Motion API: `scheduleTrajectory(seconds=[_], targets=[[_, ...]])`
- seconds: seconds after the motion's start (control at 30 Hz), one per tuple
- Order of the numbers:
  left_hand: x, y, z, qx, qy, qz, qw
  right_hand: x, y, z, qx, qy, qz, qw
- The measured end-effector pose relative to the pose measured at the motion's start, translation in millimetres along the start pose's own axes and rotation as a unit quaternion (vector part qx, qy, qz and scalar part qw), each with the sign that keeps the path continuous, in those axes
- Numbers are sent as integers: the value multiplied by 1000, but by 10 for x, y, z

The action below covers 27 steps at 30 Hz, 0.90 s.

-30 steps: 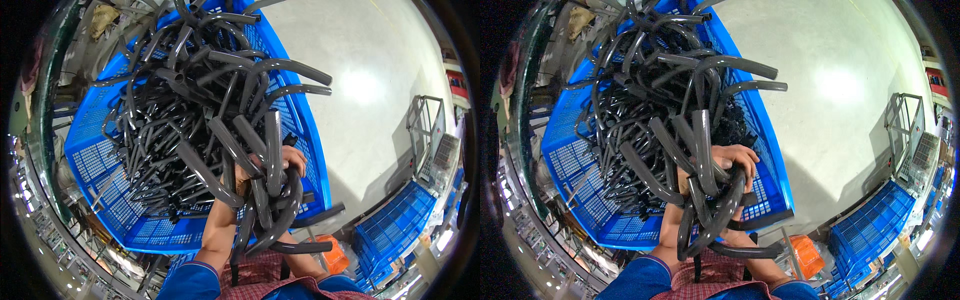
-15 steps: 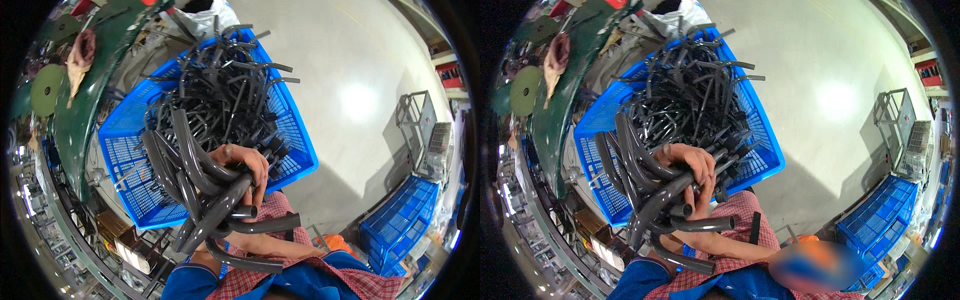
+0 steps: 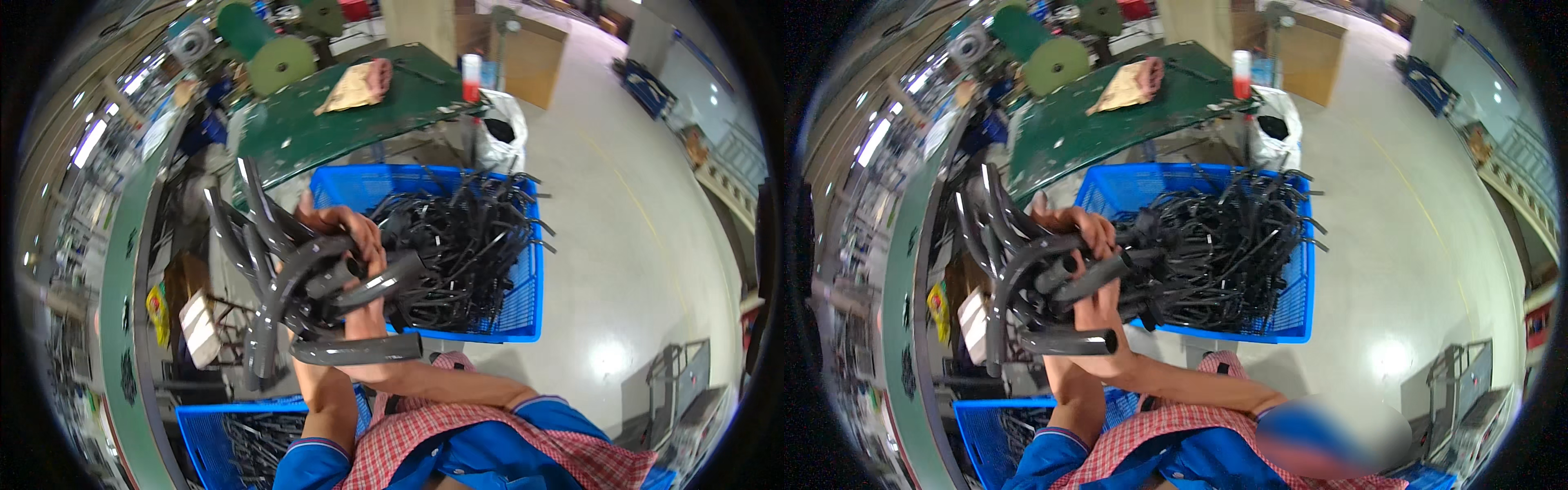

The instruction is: The person uses a handheld electric screwdriver to attach small black plastic brackets to curved metal wiper blade arms on a green worktable. After assembling several units, the person gathers the finished wiper blades and places them into a blue plastic crate.

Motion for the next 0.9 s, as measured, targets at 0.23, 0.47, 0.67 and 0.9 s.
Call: scheduleTrajectory(seconds=[0.23, 0.47, 0.67, 0.9], targets=[[1060, 1302, -128, 285, -109, 103, 947, -461, -847, 971, -84, -7, -72, 994], [3016, 2851, -138, 548, -245, 161, 783, -901, -1203, 2458, -113, -161, -202, 959], [3101, 4453, -508, 671, -201, 205, 683, 95, -1378, 3770, -230, -189, -97, 950], [2844, 6927, -796, 818, 0, 231, 526, 1134, -1147, 5344, -389, -118, 23, 913]])
Point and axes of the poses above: each hand's wrist, its own y-axis away from the middle knuckle, its own z-axis out of the palm, x = y × z, the point moved 10 cm from there along -y, towards the middle knuckle, and after that the axes turned 9 degrees about -y, right-handed, at the moved point
